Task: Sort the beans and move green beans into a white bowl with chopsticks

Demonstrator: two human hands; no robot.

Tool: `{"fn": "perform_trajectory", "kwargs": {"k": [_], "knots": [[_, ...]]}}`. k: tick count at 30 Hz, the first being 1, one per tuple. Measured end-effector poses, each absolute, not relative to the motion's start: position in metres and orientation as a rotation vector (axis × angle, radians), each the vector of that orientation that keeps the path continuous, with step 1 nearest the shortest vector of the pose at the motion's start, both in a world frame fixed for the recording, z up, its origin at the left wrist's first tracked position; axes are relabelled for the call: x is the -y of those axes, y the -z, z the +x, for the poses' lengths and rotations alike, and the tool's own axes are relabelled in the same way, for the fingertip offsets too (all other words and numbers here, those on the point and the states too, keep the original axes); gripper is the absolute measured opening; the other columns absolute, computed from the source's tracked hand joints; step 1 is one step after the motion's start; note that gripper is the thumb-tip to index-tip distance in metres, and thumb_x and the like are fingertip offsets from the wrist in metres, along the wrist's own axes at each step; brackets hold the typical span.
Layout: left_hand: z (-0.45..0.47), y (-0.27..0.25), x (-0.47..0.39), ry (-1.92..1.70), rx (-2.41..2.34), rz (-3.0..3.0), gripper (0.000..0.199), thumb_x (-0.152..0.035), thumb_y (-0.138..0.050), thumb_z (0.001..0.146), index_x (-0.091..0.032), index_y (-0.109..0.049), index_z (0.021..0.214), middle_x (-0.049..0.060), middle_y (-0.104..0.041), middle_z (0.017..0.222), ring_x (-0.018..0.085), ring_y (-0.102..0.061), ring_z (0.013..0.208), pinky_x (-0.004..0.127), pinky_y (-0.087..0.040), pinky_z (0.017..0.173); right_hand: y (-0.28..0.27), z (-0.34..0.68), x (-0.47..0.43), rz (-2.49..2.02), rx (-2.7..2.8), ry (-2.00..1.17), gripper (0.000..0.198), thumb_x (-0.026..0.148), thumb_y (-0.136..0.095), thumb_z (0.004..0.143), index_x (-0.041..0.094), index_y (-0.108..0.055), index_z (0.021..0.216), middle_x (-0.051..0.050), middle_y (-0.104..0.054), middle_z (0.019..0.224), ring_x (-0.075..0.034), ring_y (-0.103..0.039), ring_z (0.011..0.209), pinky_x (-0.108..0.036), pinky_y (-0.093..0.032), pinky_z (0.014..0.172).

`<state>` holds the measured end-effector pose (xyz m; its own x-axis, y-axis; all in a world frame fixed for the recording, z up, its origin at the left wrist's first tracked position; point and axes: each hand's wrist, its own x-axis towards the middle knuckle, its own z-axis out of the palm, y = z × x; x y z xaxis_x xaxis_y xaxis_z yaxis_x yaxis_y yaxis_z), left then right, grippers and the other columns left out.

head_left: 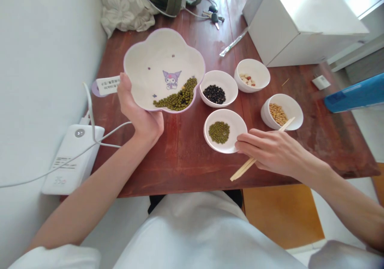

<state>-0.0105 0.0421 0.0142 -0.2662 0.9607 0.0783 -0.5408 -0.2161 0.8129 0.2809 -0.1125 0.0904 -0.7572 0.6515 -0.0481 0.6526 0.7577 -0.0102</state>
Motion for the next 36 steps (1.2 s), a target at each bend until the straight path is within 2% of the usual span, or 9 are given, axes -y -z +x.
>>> {"fn": "perform_trajectory", "kwargs": {"k": [5,10,14,20,24,27,30,34,36], "knots": [[-0.006,-0.014,-0.034,-1.661,-0.747,0.722,0.047,-0.059,-0.077,0.086,-0.019,-0.072,0.11,0.013,-0.077,0.138,0.035,-0.057,0.155,0.046,-0.047,0.132,-0.084,0.291,0.11,1.146,-2.833,-0.008,0.038,-0.004,-0.055,0.09,0.02,-0.067,0.116,-0.006,-0.078,0.116,-0.02,-0.066,0.091,-0.035,-0.036,0.059],[-0.004,-0.013,-0.032,-1.686,-0.743,0.698,0.037,-0.052,-0.075,0.087,-0.019,-0.072,0.102,0.012,-0.08,0.128,0.037,-0.061,0.15,0.05,-0.047,0.131,-0.074,0.284,0.097,1.192,-2.854,-0.058,0.039,-0.004,-0.053,0.094,0.022,-0.069,0.119,-0.004,-0.078,0.119,-0.019,-0.065,0.094,-0.035,-0.033,0.059],[-0.004,-0.012,-0.033,-1.715,-0.757,0.711,0.027,-0.048,-0.072,0.091,-0.023,-0.07,0.099,0.006,-0.08,0.117,0.03,-0.069,0.135,0.044,-0.051,0.126,-0.071,0.269,0.081,1.123,-2.967,-0.08,0.034,-0.003,-0.055,0.095,0.02,-0.07,0.116,-0.005,-0.078,0.115,-0.019,-0.062,0.088,-0.034,-0.031,0.058],[-0.005,-0.012,-0.035,-1.678,-0.764,0.776,0.029,-0.048,-0.057,0.102,-0.022,-0.068,0.096,0.005,-0.081,0.106,0.025,-0.074,0.123,0.038,-0.056,0.119,-0.073,0.247,0.065,1.006,-3.064,0.041,0.027,0.001,-0.058,0.097,0.017,-0.072,0.112,-0.006,-0.077,0.106,-0.018,-0.059,0.084,-0.034,-0.027,0.055],[-0.005,-0.008,-0.033,-1.644,-0.741,0.831,0.03,-0.055,-0.071,0.096,-0.025,-0.07,0.1,0.002,-0.081,0.113,0.025,-0.072,0.122,0.041,-0.054,0.121,-0.068,0.234,0.064,0.946,-3.142,0.02,0.023,0.002,-0.057,0.102,0.017,-0.074,0.105,-0.002,-0.075,0.095,-0.016,-0.058,0.077,-0.033,-0.032,0.055],[-0.005,-0.005,-0.029,-1.6,-0.744,0.834,0.031,-0.053,-0.079,0.091,-0.025,-0.072,0.103,0.0,-0.081,0.109,0.024,-0.073,0.119,0.038,-0.052,0.12,-0.066,0.228,0.065,0.933,-3.242,-0.038,0.017,0.021,-0.062,0.111,0.017,-0.076,0.102,-0.001,-0.077,0.092,-0.014,-0.06,0.072,-0.033,-0.036,0.053],[-0.004,-0.004,-0.025,-1.593,-0.774,0.796,0.029,-0.05,-0.081,0.088,-0.024,-0.073,0.099,-0.002,-0.083,0.105,0.021,-0.074,0.109,0.034,-0.056,0.112,-0.072,0.232,0.062,0.913,-3.416,-0.114,0.035,0.048,-0.065,0.111,0.017,-0.077,0.098,-0.002,-0.077,0.088,-0.013,-0.063,0.068,-0.034,-0.041,0.05],[-0.006,-0.005,-0.023,-1.544,-0.832,0.835,0.022,-0.049,-0.075,0.091,-0.028,-0.072,0.092,-0.004,-0.083,0.11,0.023,-0.075,0.118,0.037,-0.055,0.115,-0.078,0.251,0.051,0.911,-3.709,-0.303,0.046,0.054,-0.051,0.115,0.024,-0.079,0.094,-0.005,-0.078,0.085,-0.018,-0.074,0.075,-0.035,-0.056,0.056],[-0.008,-0.005,-0.024,-1.541,-0.851,0.851,0.02,-0.049,-0.072,0.093,-0.029,-0.072,0.092,-0.006,-0.083,0.11,0.025,-0.075,0.124,0.038,-0.055,0.119,-0.076,0.264,0.045,0.977,-3.876,-0.584,0.059,0.058,-0.037,0.118,0.028,-0.08,0.089,-0.005,-0.078,0.082,-0.021,-0.078,0.08,-0.038,-0.061,0.059]]}}
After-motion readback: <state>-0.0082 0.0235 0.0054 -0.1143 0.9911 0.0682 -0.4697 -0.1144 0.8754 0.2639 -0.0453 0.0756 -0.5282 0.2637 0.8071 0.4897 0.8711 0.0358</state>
